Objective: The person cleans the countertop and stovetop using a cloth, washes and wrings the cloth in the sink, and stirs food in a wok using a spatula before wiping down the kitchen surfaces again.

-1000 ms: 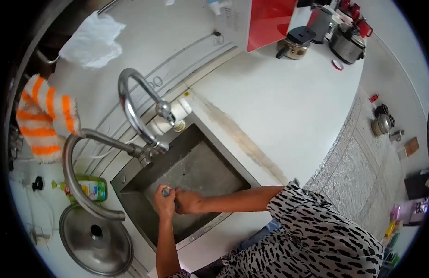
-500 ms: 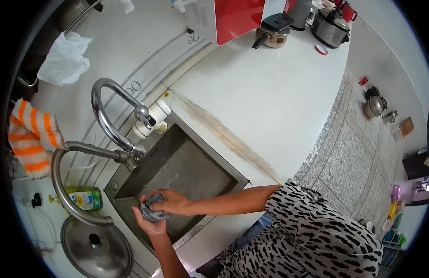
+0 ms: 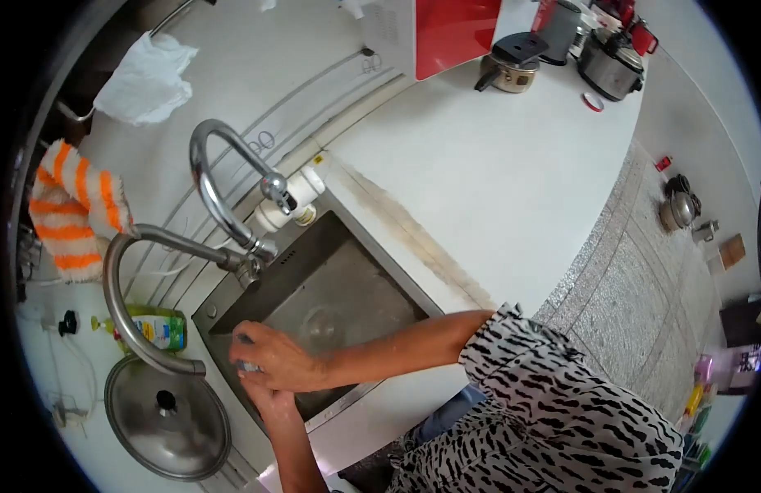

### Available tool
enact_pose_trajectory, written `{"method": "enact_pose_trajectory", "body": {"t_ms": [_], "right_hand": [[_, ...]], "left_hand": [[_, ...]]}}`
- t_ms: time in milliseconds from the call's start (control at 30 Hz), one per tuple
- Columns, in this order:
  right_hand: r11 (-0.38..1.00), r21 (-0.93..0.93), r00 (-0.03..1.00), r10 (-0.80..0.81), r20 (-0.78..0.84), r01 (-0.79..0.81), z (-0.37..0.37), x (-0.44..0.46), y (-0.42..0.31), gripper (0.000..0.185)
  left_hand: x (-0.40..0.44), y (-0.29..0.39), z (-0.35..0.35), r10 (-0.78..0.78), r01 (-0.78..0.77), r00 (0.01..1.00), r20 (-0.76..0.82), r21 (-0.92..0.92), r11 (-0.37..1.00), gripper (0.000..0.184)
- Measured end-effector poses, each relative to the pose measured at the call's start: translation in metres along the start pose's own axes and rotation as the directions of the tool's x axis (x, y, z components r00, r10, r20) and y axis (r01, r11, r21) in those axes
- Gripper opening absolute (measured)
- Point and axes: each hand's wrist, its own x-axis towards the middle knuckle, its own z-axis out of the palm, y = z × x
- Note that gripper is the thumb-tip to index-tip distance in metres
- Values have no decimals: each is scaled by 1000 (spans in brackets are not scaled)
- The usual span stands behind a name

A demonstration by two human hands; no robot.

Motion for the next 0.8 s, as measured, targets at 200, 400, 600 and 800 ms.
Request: {"method": "enact_pose_trajectory", "body": {"t_ms": [200,400,600,800], "right_hand": [[879,-96,852,-418,314,467,2,12,-5,16],[611,-120,559,-606,566,783,29,5,26,13],[347,18,287,-803,521,938,-8,19,-5,18],[321,92,199,-762,616,943,-7,-3,1,17]], "left_hand": [[31,18,-32,-88,74,960,267,61,995,32],[34,31,-14,-242,-15,803,545,424,906,29],[48,60,63,-738,147,600,307,865,480,23],[25,40,80,-702,42,707,87,985,164,19]]}}
